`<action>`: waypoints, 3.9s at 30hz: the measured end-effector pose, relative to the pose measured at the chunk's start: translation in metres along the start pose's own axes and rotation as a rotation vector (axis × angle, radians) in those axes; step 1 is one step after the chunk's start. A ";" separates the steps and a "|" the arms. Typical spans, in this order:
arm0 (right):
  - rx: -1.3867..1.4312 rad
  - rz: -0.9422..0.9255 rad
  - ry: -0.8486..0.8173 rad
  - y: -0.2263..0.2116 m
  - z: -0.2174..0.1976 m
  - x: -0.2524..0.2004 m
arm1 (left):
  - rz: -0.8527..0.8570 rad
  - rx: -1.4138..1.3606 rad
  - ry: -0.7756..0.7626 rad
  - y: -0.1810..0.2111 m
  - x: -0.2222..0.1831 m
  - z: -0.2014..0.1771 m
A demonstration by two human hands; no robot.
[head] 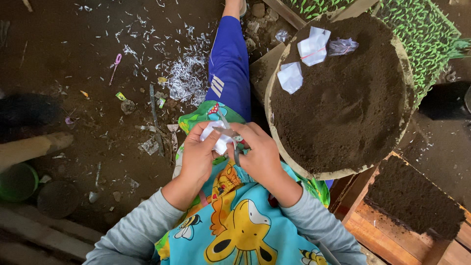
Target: The person cuts small white plastic pouches using scissors and places them into a bucket of soil, using the tool to press the items into the dirt.
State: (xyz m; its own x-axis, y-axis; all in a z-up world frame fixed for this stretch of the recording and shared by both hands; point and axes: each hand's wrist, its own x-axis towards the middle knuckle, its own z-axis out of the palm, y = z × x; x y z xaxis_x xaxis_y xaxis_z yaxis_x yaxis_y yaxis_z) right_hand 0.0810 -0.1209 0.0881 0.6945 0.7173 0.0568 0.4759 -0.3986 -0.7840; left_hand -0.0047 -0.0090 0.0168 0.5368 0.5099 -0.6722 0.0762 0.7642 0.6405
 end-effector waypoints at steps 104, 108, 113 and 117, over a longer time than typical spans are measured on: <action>-0.134 0.051 -0.397 -0.005 0.002 -0.030 | 0.110 0.270 -0.151 0.078 -0.063 -0.019; -0.113 0.051 -0.415 -0.007 0.001 -0.027 | 0.117 0.261 -0.177 0.048 -0.039 -0.042; -0.091 0.069 -0.413 -0.010 0.004 -0.025 | 0.123 0.269 -0.170 0.061 -0.049 -0.035; -0.093 0.081 -0.399 -0.007 0.007 -0.028 | 0.126 0.267 -0.167 0.049 -0.039 -0.042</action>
State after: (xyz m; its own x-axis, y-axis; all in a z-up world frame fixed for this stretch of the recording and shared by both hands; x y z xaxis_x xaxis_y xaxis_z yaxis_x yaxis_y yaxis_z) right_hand 0.0544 -0.1345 0.0877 0.4766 0.8395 -0.2610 0.4876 -0.4994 -0.7161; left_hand -0.0569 0.0255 0.0589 0.6849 0.5050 -0.5252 0.2058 0.5573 0.8044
